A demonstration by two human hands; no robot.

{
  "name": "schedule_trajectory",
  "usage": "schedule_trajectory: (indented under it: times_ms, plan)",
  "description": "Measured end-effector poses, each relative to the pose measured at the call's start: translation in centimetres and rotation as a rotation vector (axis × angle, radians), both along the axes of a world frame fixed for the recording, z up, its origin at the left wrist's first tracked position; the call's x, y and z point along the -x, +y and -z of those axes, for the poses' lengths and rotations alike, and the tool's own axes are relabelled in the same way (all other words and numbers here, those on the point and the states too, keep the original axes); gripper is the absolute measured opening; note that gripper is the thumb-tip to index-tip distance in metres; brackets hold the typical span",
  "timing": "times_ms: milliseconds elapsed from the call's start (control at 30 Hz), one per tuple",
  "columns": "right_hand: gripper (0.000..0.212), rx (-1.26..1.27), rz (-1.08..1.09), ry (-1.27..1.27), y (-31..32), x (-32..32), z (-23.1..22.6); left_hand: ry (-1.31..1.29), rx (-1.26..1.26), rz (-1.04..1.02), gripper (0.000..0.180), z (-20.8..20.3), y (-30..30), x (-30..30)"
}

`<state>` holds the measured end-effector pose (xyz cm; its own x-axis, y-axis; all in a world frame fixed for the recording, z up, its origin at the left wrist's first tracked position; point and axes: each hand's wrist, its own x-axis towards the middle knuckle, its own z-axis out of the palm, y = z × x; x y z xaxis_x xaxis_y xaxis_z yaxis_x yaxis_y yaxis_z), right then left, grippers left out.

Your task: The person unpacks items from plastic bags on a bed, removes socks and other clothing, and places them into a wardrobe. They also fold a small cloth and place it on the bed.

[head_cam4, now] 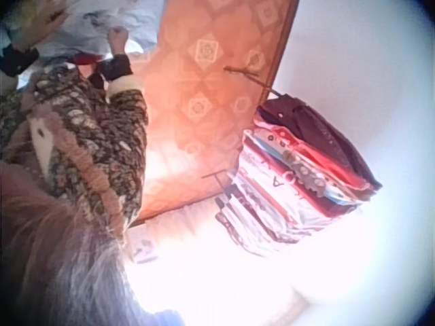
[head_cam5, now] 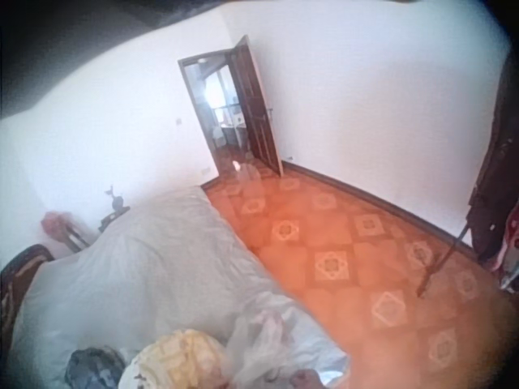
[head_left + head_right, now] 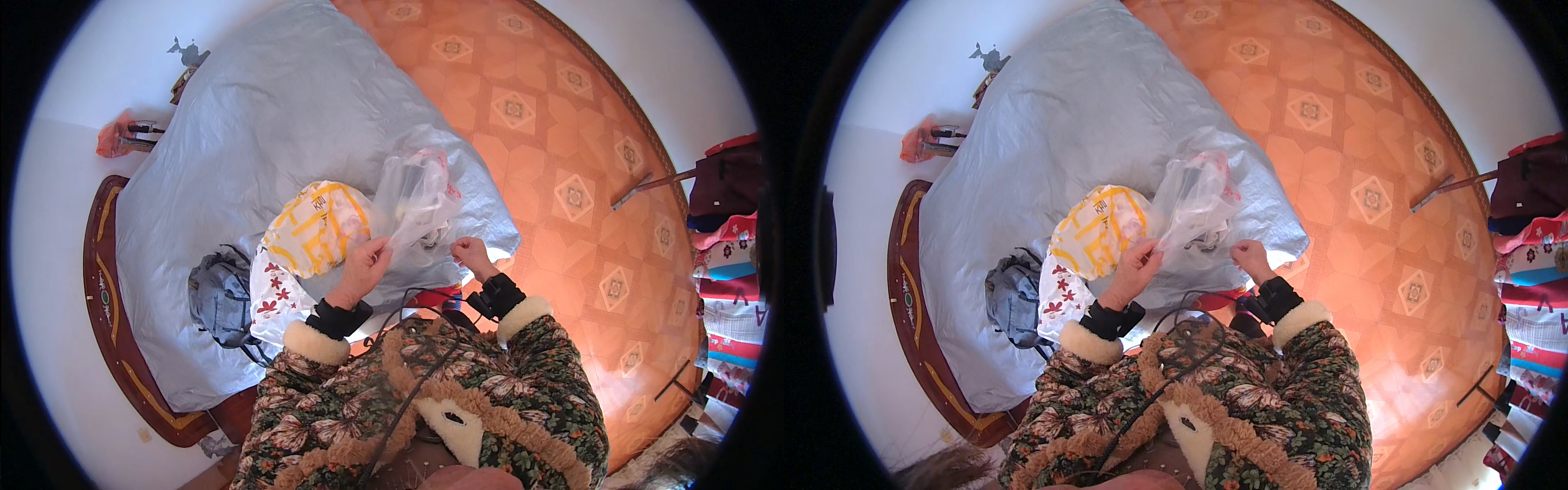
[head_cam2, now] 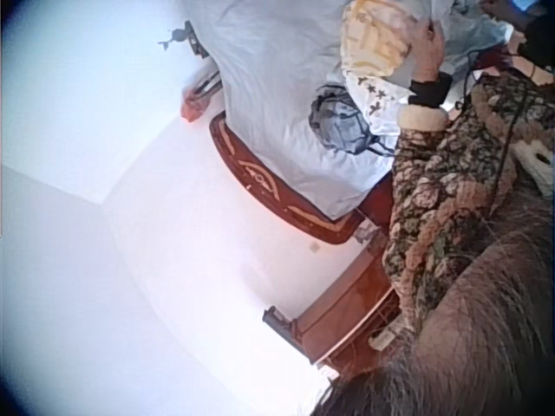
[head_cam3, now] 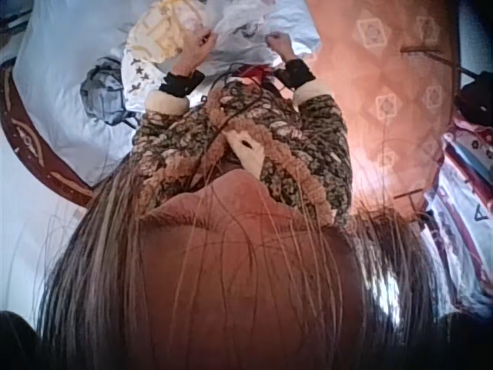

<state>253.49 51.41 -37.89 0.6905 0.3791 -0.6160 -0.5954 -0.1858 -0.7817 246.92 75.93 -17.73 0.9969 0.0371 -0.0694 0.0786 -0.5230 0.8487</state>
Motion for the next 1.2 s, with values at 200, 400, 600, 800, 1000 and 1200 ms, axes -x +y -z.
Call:
schedule_trajectory:
  times_ms: [200,400,600,800,1000,1200]
  plan:
    - [0.027,0.322,-0.007,-0.536,0.0,2.1,-3.1,0.068,0.027,-0.078,0.021,0.1,-1.8,0.5]
    - [0.034,0.452,0.098,-0.806,0.5,2.9,-7.8,0.057,0.238,-0.159,0.018,-2.1,-2.4,-0.7]
    - [0.023,0.499,-0.390,-1.054,1.5,3.1,-5.9,0.117,0.335,-0.133,0.018,-3.7,-4.2,-0.8]
    - [0.017,0.473,-0.320,-0.996,-0.7,3.1,-4.4,0.036,0.389,-0.170,0.015,-4.1,-2.7,-1.3]
    - [0.016,0.508,-0.384,-0.858,3.1,4.4,-5.2,0.042,0.361,-0.191,0.013,-4.1,-1.8,-0.8]
    - [0.017,0.634,-0.501,-1.002,3.1,5.7,-4.7,0.090,0.457,-0.150,0.012,-4.0,-2.3,-0.4]
